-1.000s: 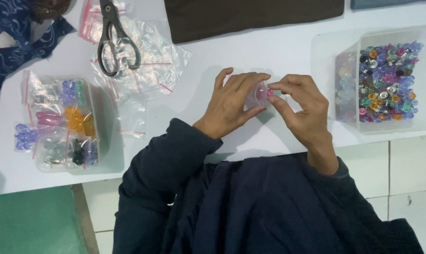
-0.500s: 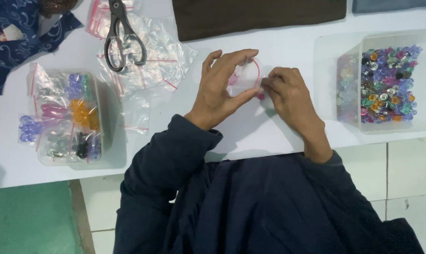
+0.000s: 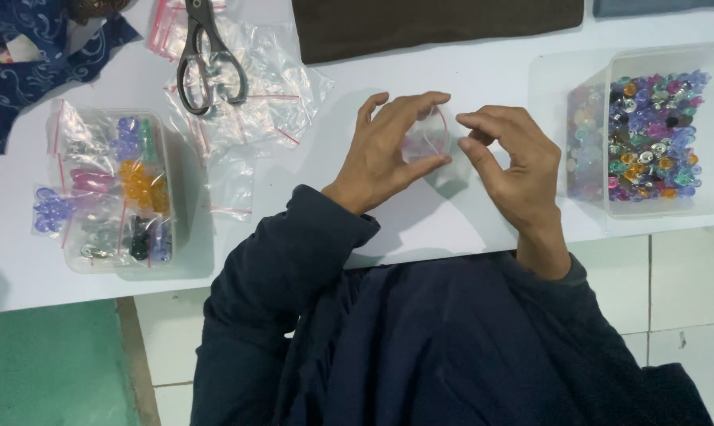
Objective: Sorting and packaging small plastic beads into resealable bags
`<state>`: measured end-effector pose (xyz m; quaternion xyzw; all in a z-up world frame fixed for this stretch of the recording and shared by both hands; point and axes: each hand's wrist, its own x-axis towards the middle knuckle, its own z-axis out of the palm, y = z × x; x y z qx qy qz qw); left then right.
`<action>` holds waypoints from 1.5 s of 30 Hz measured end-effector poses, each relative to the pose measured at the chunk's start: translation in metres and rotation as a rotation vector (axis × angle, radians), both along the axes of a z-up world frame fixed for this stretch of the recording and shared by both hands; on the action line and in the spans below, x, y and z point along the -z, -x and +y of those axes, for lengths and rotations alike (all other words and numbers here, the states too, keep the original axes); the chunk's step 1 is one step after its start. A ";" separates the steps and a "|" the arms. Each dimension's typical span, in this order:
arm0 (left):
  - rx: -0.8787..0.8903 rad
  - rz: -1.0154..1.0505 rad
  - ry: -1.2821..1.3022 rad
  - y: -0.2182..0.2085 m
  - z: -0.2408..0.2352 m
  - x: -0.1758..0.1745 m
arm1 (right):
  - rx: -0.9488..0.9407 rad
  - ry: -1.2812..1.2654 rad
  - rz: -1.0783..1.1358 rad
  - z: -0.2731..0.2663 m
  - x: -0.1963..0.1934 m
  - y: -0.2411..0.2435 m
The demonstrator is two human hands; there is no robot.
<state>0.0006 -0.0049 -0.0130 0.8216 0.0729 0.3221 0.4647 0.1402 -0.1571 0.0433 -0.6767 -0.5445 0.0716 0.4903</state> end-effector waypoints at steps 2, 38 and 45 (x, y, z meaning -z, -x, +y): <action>-0.031 0.065 -0.009 0.005 0.004 -0.017 | 0.041 0.059 -0.035 -0.005 0.007 0.001; -0.112 -0.035 -0.094 0.000 0.009 -0.004 | 0.001 0.177 -0.283 0.011 0.085 -0.009; -0.132 0.028 -0.151 -0.006 0.004 0.003 | 0.098 0.062 -0.038 0.007 0.019 -0.009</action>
